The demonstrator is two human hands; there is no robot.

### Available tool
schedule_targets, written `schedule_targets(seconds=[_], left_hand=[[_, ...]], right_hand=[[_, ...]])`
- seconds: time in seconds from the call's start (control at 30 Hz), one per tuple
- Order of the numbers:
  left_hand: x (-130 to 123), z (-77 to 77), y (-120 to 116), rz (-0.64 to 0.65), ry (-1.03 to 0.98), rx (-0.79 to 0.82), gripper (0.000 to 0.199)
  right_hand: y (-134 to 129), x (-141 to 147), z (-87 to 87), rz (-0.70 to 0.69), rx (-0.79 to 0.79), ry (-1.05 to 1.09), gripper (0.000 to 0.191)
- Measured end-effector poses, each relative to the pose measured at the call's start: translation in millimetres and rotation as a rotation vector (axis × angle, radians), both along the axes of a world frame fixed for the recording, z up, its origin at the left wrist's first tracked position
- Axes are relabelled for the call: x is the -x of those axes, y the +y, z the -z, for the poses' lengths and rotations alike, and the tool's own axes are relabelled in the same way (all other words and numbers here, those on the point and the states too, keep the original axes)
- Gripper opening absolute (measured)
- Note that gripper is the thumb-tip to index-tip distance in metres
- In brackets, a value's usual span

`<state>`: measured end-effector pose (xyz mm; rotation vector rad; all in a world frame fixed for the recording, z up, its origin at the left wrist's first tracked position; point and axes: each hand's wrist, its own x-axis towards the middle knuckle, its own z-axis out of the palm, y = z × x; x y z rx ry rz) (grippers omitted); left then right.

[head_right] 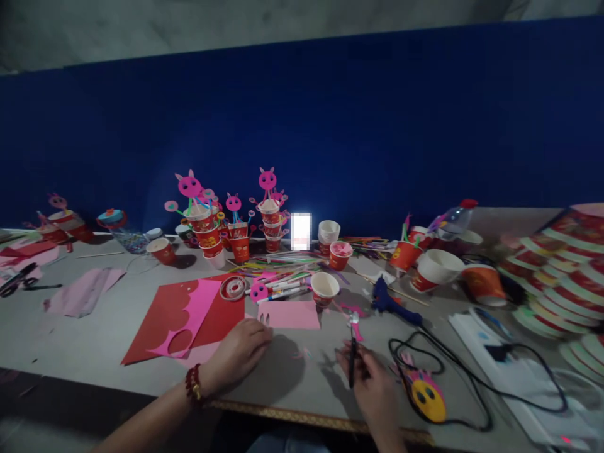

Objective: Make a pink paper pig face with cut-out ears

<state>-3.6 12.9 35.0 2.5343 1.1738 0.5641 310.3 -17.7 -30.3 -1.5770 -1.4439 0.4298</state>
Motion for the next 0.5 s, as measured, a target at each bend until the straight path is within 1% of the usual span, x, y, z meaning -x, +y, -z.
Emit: schedule_targets(seconds=[0.07, 0.1, 0.2, 0.27, 0.3, 0.37, 0.43, 0.5], left_hand=[[9, -2.0, 9, -0.049, 0.019, -0.012, 0.024], [11, -2.7, 13, -0.046, 0.041, -0.017, 0.026], [11, 0.8, 17, 0.022, 0.15, -0.019, 0.043], [9, 6.7, 13, 0.061, 0.204, -0.017, 0.046], [9, 9.5, 11, 0.071, 0.216, -0.019, 0.045], [11, 11.9, 8, 0.076, 0.206, -0.029, 0.035], [15, 9.0, 11, 0.061, 0.157, -0.05, 0.023], [21, 2.2, 22, -0.002, 0.113, -0.089, 0.019]], right_hand=[[2, -1, -2.7, 0.029, -0.036, -0.091, 0.038], [2, -1, -4.5, 0.035, -0.042, -0.137, 0.039], [3, -3, -9.8, 0.047, 0.011, -0.289, 0.041], [2, -6, -13.0, 0.041, 0.079, -0.383, 0.041], [0, -9, -14.6, 0.042, 0.115, -0.431, 0.04], [-2, -16, -18.2, 0.046, 0.175, -0.524, 0.038], [-4, -24, -22.9, 0.039, 0.237, -0.612, 0.036], [-3, -28, -29.2, 0.007, 0.294, -0.694, 0.036]])
